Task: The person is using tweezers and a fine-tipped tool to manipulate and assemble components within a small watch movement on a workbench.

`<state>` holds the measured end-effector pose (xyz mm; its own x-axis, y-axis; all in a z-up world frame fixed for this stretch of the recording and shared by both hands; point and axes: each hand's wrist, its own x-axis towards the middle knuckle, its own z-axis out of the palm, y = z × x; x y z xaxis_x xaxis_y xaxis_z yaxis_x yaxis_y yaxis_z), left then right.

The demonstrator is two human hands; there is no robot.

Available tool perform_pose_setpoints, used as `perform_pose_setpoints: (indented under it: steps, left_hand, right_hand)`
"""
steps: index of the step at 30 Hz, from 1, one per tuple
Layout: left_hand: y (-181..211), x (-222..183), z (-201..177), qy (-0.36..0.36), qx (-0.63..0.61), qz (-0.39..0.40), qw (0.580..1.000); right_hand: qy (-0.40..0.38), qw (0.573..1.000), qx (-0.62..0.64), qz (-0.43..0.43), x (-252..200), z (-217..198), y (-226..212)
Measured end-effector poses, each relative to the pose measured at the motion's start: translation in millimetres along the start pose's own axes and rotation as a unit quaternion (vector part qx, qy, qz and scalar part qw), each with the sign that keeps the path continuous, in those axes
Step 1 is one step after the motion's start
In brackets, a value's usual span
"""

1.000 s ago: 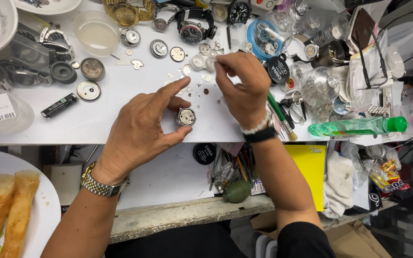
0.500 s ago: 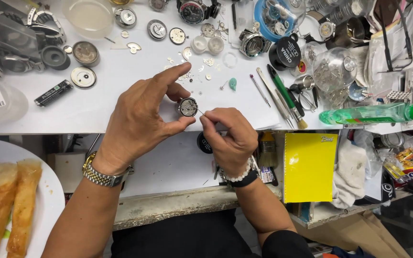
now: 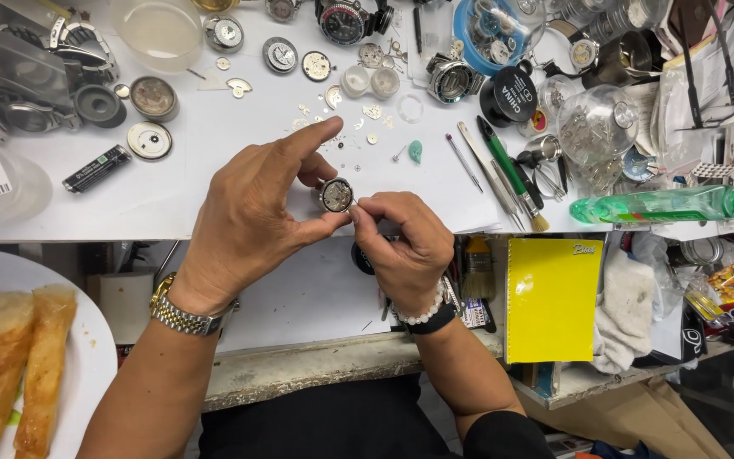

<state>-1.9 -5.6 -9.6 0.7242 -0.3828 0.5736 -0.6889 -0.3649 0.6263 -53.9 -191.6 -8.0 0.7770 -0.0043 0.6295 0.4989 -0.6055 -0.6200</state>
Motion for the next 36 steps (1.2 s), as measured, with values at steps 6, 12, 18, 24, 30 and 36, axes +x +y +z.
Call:
perform_pose_setpoints:
  steps: [6, 12, 18, 24, 30, 36]
  left_hand:
    - [1.2, 0.5, 0.4, 0.007, 0.007, 0.01, 1.0]
    - [2.0, 1.0, 0.5, 0.011, 0.012, 0.016, 1.0]
    - [2.3, 1.6, -0.5, 0.006, 0.005, 0.013, 1.0]
    - [2.8, 1.7, -0.7, 0.006, 0.005, 0.015, 1.0]
    - [3.6, 1.8, -0.8, 0.004, 0.008, 0.007, 1.0]
    - [2.7, 1.4, -0.3, 0.004, 0.012, 0.009, 1.0]
  right_hand:
    - [-0.005, 1.0, 0.004, -0.001, -0.1, -0.6, 0.0]
    - [-0.013, 1.0, 0.014, 0.005, 0.9, -1.6, -1.2]
    - [-0.018, 1.0, 0.021, 0.001, 0.6, -1.4, -0.6]
    - [-0.02, 1.0, 0.019, 0.002, 1.1, -1.1, -1.3]
    - [-0.02, 1.0, 0.018, -0.002, 2.8, -0.7, -3.1]
    - [-0.023, 1.0, 0.012, -0.004, 3.3, -1.0, -3.3]
